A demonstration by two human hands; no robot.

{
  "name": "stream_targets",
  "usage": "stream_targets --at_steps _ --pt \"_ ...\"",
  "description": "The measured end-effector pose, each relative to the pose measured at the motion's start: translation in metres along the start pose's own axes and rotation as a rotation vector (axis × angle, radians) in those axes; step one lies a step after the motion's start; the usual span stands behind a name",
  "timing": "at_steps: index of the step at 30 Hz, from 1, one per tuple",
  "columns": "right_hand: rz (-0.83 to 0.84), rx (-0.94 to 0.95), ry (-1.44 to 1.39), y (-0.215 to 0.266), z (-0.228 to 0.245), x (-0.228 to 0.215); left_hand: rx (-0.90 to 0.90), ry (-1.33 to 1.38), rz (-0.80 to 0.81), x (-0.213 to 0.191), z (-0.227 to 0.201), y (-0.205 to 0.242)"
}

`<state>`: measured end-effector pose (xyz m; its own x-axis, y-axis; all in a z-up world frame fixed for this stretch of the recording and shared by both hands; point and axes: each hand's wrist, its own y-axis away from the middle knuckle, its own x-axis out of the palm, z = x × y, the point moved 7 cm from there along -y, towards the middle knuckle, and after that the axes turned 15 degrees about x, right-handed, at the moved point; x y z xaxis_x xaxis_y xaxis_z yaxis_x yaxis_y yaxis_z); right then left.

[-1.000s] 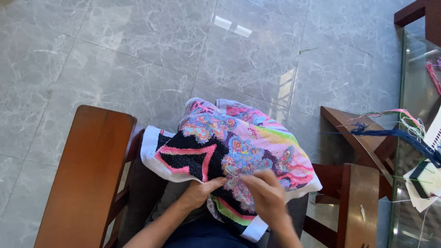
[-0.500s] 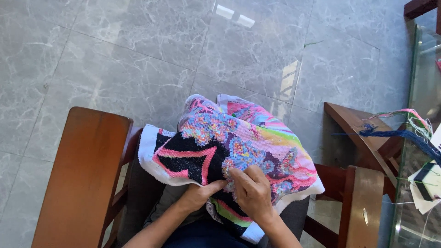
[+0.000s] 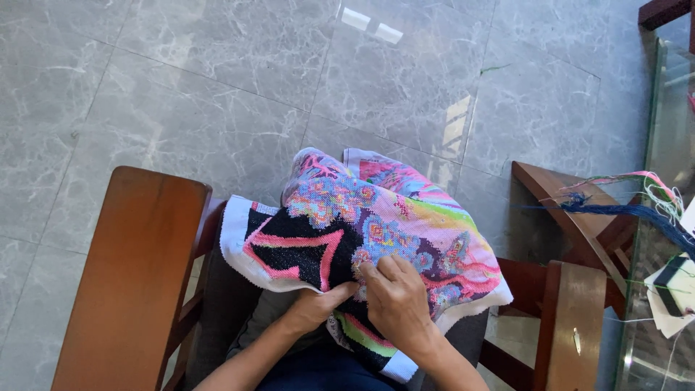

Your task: A person is performing cross-stitch embroidery on a colorful pattern using a needle and thread.

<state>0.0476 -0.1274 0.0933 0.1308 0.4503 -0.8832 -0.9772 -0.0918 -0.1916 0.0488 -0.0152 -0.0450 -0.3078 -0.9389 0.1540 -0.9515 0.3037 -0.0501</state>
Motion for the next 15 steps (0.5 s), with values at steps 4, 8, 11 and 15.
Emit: stream_targets --at_steps 4,8,11,15 --pt "0.022 0.031 -0.034 -0.002 -0.001 0.0 0.003 -0.04 0.009 0.0 0.002 0.001" --pt "0.027 0.013 0.1 0.005 -0.001 0.013 0.026 -0.079 0.028 0.001 -0.005 -0.003" --pt "-0.012 0.061 0.115 0.008 -0.001 0.016 0.029 -0.037 -0.015 0.001 -0.027 -0.008" --pt "-0.138 0.133 -0.017 0.013 -0.001 0.011 -0.235 0.422 -0.249 0.011 -0.027 -0.009"
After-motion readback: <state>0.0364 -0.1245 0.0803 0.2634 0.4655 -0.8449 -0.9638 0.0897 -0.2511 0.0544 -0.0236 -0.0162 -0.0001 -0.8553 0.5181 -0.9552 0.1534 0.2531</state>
